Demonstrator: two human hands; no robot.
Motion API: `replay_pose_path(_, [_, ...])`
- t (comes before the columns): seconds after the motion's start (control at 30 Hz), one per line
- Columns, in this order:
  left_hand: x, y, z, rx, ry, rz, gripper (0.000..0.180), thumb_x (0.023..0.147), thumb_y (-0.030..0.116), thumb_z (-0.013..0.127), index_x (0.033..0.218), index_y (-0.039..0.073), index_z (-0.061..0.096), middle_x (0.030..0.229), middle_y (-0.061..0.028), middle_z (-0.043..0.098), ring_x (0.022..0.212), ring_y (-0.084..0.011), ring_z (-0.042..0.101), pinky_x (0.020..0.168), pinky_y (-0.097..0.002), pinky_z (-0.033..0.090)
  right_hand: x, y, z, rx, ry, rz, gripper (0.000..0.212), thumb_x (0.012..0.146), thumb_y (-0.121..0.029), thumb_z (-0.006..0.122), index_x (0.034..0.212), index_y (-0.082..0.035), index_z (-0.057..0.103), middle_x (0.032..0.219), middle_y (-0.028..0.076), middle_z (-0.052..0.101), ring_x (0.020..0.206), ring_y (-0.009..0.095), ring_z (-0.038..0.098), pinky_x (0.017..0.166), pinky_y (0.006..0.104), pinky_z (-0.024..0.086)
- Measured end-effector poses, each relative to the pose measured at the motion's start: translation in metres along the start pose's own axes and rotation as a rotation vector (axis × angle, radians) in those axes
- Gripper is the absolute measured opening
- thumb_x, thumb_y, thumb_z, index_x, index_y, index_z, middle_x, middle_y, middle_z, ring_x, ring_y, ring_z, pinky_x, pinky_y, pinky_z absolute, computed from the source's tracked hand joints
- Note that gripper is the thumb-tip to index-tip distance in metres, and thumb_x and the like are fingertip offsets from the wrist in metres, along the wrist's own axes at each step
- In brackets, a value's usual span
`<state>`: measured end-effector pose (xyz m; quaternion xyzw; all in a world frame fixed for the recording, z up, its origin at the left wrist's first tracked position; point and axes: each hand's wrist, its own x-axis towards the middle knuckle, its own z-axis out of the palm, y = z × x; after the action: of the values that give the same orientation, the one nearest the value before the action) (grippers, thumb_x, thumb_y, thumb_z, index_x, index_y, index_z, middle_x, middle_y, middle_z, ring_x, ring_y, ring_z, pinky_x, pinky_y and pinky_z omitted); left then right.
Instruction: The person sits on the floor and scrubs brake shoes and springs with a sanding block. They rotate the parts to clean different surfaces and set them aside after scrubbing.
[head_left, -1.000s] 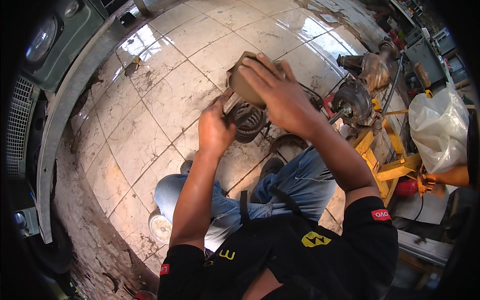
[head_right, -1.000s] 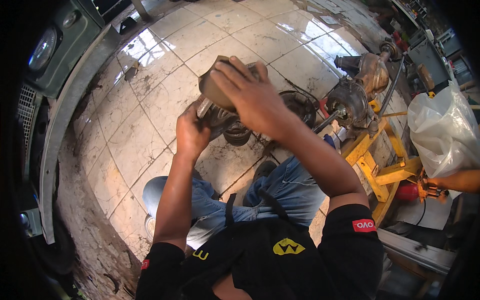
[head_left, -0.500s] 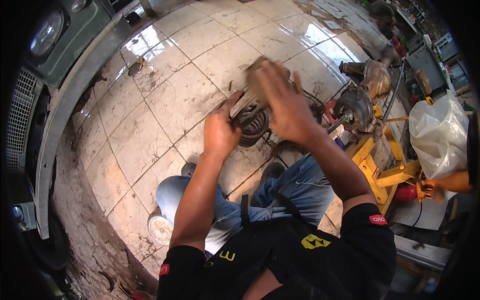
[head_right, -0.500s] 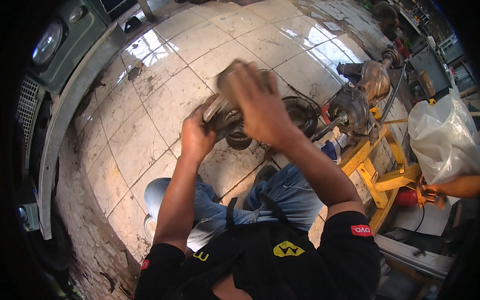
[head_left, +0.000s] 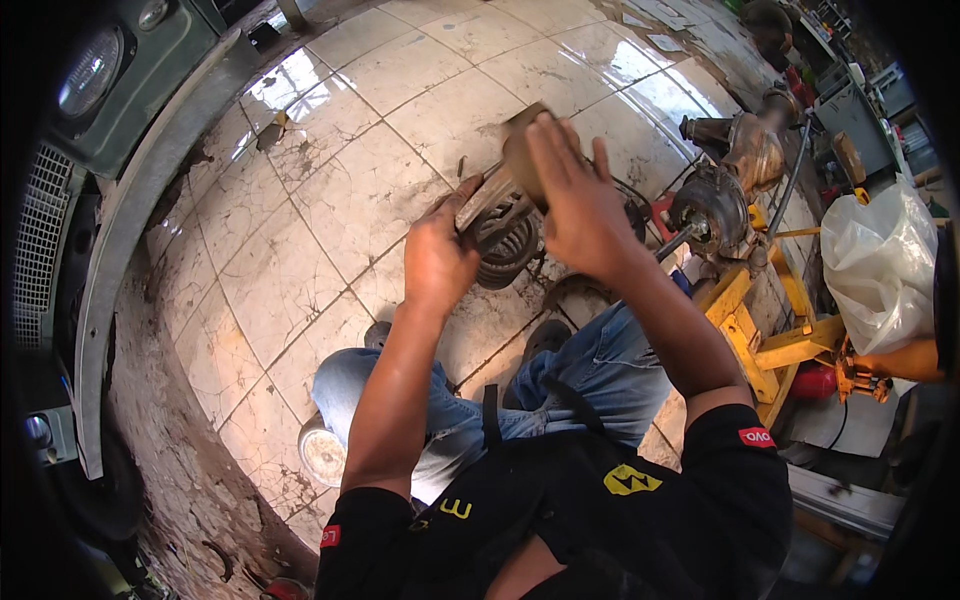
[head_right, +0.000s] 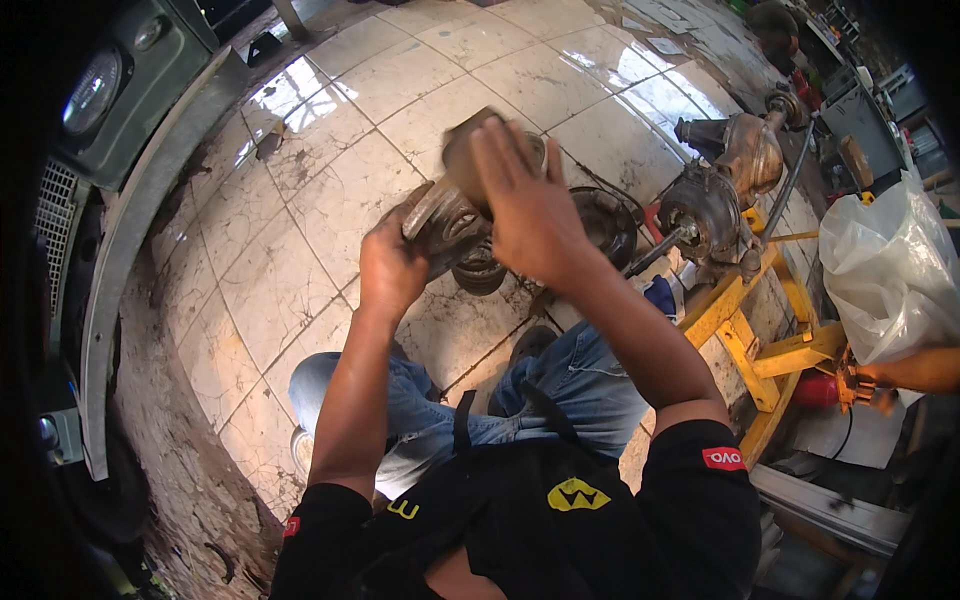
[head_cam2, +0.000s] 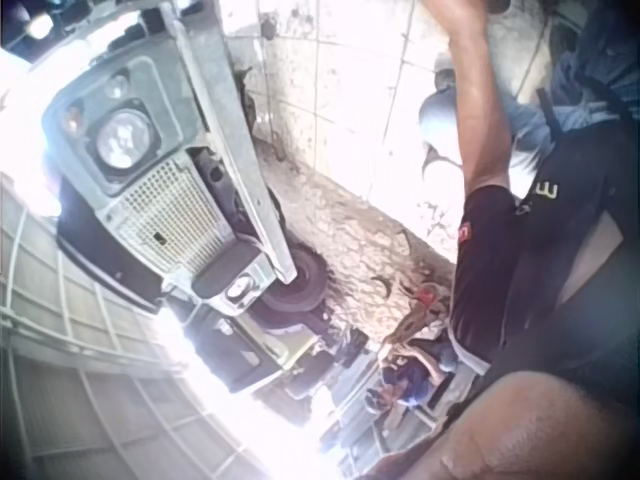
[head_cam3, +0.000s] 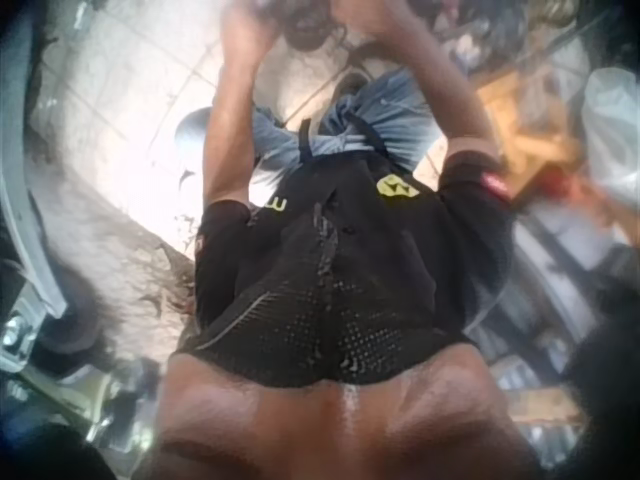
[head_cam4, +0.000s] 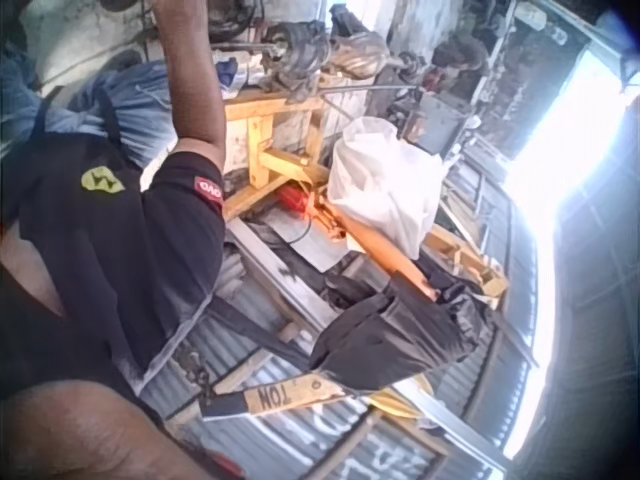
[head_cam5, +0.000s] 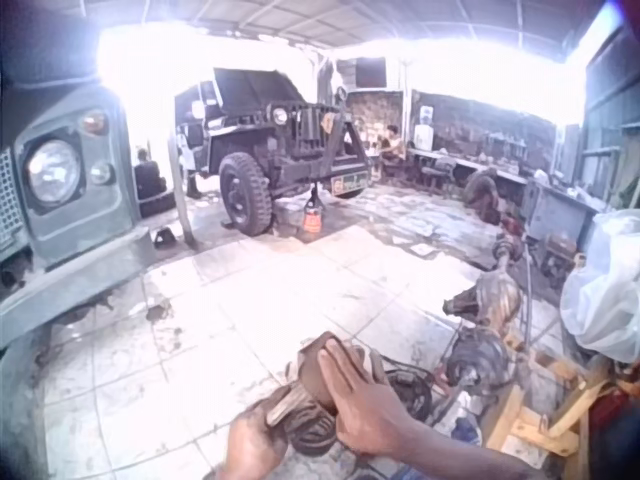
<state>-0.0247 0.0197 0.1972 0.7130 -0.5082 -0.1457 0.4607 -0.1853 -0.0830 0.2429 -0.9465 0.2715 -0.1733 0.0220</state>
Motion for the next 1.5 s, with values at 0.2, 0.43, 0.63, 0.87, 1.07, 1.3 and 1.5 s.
replay_pose_path(0.2, [-0.001, 0.005, -0.004, 0.041, -0.019, -0.018, 0.069, 0.069, -0.009, 0.057, 0.132, 0.018, 0.059, 0.096, -0.0255, 0.067, 0.073, -0.037, 0.065, 0.071, -0.0414, 0.053, 0.001, 0.009, 0.002, 0.067, 0.01, 0.066, 0.089, 0.072, -0.002, 0.061, 0.152, -0.005, 0.022, 0.159, 0.015, 0.021, 0.149, 0.036, 0.015, 0.117, 0.0611, 0.009])
replay_pose_path(0.43, [-0.002, 0.003, -0.003, 0.041, -0.04, -0.062, 0.069, 0.067, -0.011, 0.057, 0.131, 0.014, 0.06, 0.099, -0.026, 0.067, 0.078, -0.0397, 0.066, 0.074, -0.0419, 0.054, -0.001, 0.01, 0.004, 0.033, 0.053, 0.016, 0.086, 0.073, -0.003, 0.059, 0.152, -0.006, 0.025, 0.159, 0.013, 0.022, 0.148, 0.037, 0.016, 0.116, 0.0628, 0.011])
replay_pose_path(0.63, [-0.004, -0.006, -0.003, 0.03, -0.031, -0.071, 0.064, 0.07, -0.01, 0.059, 0.131, 0.01, 0.059, 0.098, -0.0262, 0.067, 0.079, -0.0409, 0.066, 0.074, -0.0422, 0.054, -0.007, -0.003, 0.006, 0.079, 0.014, -0.069, 0.089, 0.074, -0.001, 0.058, 0.154, -0.008, 0.02, 0.16, 0.012, 0.02, 0.148, 0.038, 0.015, 0.115, 0.0636, 0.01])
replay_pose_path(0.87, [-0.004, -0.009, -0.002, -0.002, -0.018, -0.017, 0.062, 0.073, -0.008, 0.058, 0.132, 0.014, 0.059, 0.101, -0.0272, 0.066, 0.081, -0.0408, 0.065, 0.074, -0.0437, 0.052, -0.007, -0.009, 0.002, 0.032, -0.001, -0.118, 0.097, 0.07, 0.0, 0.057, 0.156, -0.01, 0.013, 0.16, 0.013, 0.022, 0.148, 0.038, 0.015, 0.117, 0.0584, 0.012])
replay_pose_path(1.07, [-0.001, 0.007, -0.004, 0.013, -0.03, -0.017, 0.064, 0.074, -0.01, 0.055, 0.133, 0.015, 0.058, 0.107, -0.0257, 0.065, 0.088, -0.0405, 0.065, 0.077, -0.0439, 0.053, 0.003, 0.02, 0.003, 0.004, 0.015, 0.121, 0.09, 0.078, -0.009, 0.063, 0.155, -0.01, 0.016, 0.157, 0.019, 0.025, 0.147, 0.042, 0.013, 0.116, 0.0622, 0.011])
replay_pose_path(1.3, [0.0, 0.003, 0.0, 0.008, 0.006, 0.065, 0.066, 0.073, -0.01, 0.056, 0.133, 0.015, 0.058, 0.107, -0.0249, 0.066, 0.087, -0.0399, 0.066, 0.078, -0.0438, 0.053, 0.009, 0.01, 0.003, 0.013, 0.134, -0.089, 0.076, 0.082, -0.009, 0.058, 0.152, -0.009, 0.027, 0.153, 0.022, 0.032, 0.145, 0.04, 0.022, 0.119, 0.0524, 0.015])
replay_pose_path(1.5, [-0.001, 0.002, -0.004, 0.025, -0.022, 0.002, 0.064, 0.074, -0.01, 0.056, 0.133, 0.013, 0.058, 0.109, -0.0248, 0.065, 0.086, -0.039, 0.066, 0.078, -0.0431, 0.053, 0.028, 0.014, -0.002, -0.096, 0.072, -0.158, 0.06, 0.088, -0.006, 0.05, 0.146, -0.006, 0.036, 0.148, 0.02, 0.04, 0.141, 0.036, 0.033, 0.118, 0.0486, 0.021])
